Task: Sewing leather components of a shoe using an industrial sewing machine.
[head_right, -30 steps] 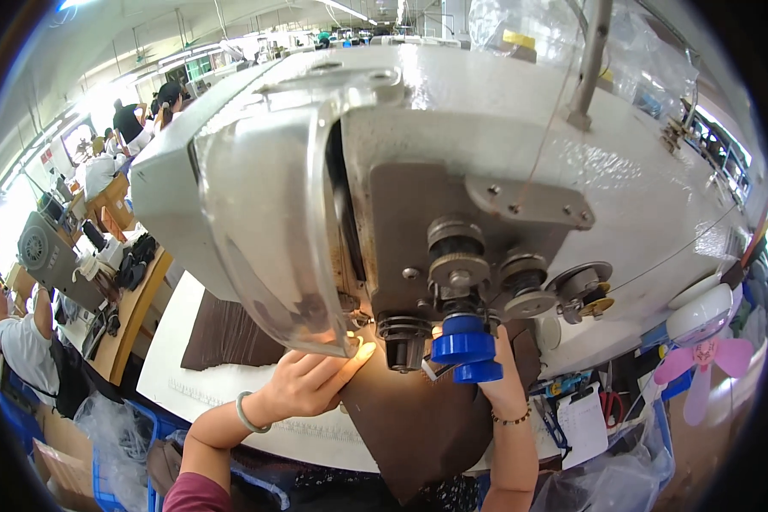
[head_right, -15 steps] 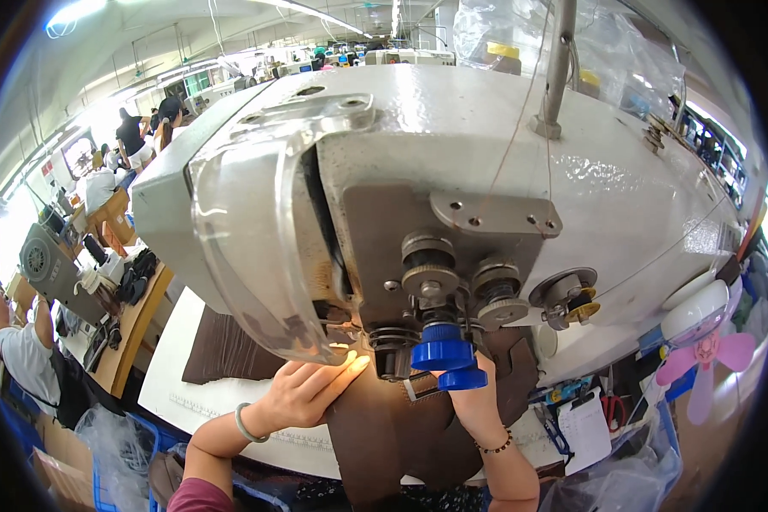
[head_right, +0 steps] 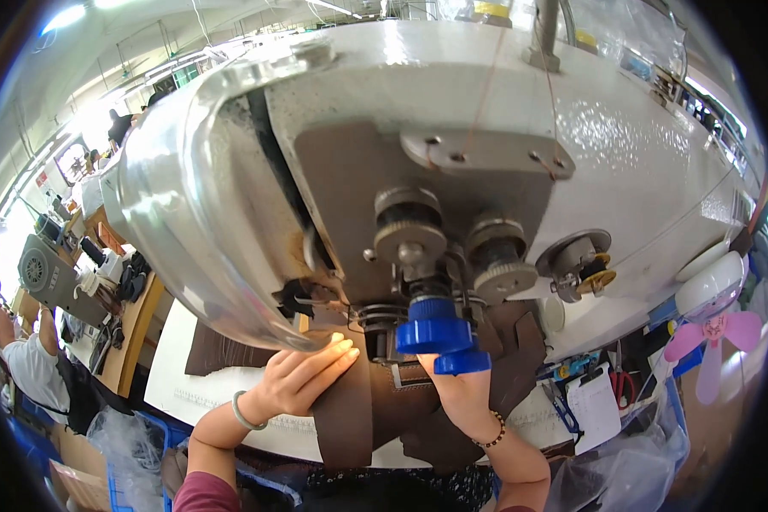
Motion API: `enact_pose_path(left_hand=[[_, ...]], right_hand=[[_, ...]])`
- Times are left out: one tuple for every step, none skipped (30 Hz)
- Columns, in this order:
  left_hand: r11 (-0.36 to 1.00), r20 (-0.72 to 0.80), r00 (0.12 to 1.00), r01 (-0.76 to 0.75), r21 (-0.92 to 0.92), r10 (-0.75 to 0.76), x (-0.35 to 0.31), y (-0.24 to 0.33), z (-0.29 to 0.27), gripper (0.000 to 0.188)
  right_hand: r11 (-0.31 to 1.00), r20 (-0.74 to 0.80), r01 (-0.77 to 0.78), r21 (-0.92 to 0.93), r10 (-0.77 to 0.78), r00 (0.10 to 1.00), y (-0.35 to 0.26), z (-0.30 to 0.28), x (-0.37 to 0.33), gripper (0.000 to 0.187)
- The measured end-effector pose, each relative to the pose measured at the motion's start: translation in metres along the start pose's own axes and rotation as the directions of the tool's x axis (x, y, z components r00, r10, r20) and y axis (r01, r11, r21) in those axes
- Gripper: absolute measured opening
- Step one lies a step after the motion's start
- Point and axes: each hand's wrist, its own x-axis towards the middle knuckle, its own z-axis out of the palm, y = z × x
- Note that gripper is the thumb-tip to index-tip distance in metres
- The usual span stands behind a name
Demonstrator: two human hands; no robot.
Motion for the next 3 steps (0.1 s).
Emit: enact_pose_path(left_hand=[[1.000, -0.006, 1.000, 0.007, 0.004, -0.007, -0.0005, 0.0009, 0.0003, 0.037], [1.000, 0.001, 1.000, 0.008, -0.002, -0.008, -0.0010, 0.0010, 0.0008, 0.037], [1.000, -0.004, 1.000, 0.017, -0.025, -0.017, -0.0018, 0.0001, 0.0009, 0.039]], right_hand=[[0.998, 0.018, -0.035, -0.059, 0.036, 0.999, -0.0025, -0.0005, 0.0004, 0.015], [0.991, 0.033, -0.069, -0.117, 0.073, 0.997, -0.0042, -0.0015, 0.0008, 0.015], [0.990, 0.027, -0.078, -0.115, 0.081, 0.996, -0.0043, -0.0029, -0.0033, 0.015]])
